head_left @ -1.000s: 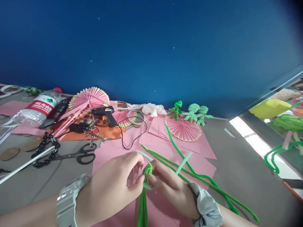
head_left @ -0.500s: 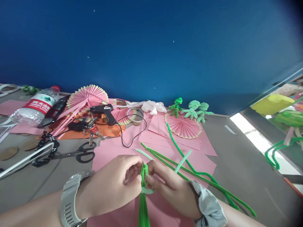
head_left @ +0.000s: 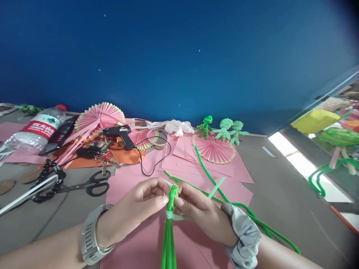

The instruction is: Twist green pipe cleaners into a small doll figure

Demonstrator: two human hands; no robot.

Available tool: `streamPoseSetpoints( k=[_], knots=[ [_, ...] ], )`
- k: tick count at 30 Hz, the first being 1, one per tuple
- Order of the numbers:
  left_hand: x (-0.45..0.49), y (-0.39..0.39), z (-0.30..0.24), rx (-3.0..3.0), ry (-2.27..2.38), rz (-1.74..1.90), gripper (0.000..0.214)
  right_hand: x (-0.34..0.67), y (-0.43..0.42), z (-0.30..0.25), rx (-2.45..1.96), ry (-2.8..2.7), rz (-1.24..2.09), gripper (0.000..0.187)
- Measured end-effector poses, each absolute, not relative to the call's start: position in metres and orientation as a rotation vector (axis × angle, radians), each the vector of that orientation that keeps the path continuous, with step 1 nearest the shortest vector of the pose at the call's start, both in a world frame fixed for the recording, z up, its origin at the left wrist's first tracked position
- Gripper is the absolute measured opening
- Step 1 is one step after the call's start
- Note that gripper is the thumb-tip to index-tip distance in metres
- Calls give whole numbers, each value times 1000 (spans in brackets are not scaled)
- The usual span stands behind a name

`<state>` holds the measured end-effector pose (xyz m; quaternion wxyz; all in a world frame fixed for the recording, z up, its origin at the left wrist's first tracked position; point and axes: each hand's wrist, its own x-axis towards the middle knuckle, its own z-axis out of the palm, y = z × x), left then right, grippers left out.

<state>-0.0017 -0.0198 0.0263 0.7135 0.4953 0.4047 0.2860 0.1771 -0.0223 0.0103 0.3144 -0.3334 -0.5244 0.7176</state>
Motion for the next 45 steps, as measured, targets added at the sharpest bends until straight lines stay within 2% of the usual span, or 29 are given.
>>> streamPoseSetpoints(
  k=[3, 7, 9, 17, 26, 35, 45],
  knots=[
    [-2, -19, 22, 1109, 916, 614, 9, 177, -24, 6, -924, -1497, 1776, 16],
    [-3, -18, 15, 1215, 976, 565, 9, 179, -25, 3, -1053, -1806, 1436, 12],
    [-3, -18, 16, 1282, 985, 551, 8, 180, -24, 3, -1041, -1847, 1402, 11],
    [-8, -19, 21, 655, 686, 449, 17, 180, -21, 5, -906, -1548, 1761, 14],
    [-6, -19, 18, 690, 570, 440, 23, 179, -23, 10, -707, -978, 2116, 16],
    [-5, -23, 14, 526, 523, 504, 16, 182, -24, 11, -715, -1116, 2138, 25],
    [-5, -27, 11, 584, 477, 476, 22, 183, -27, 16, -697, -1188, 2138, 27]
  ],
)
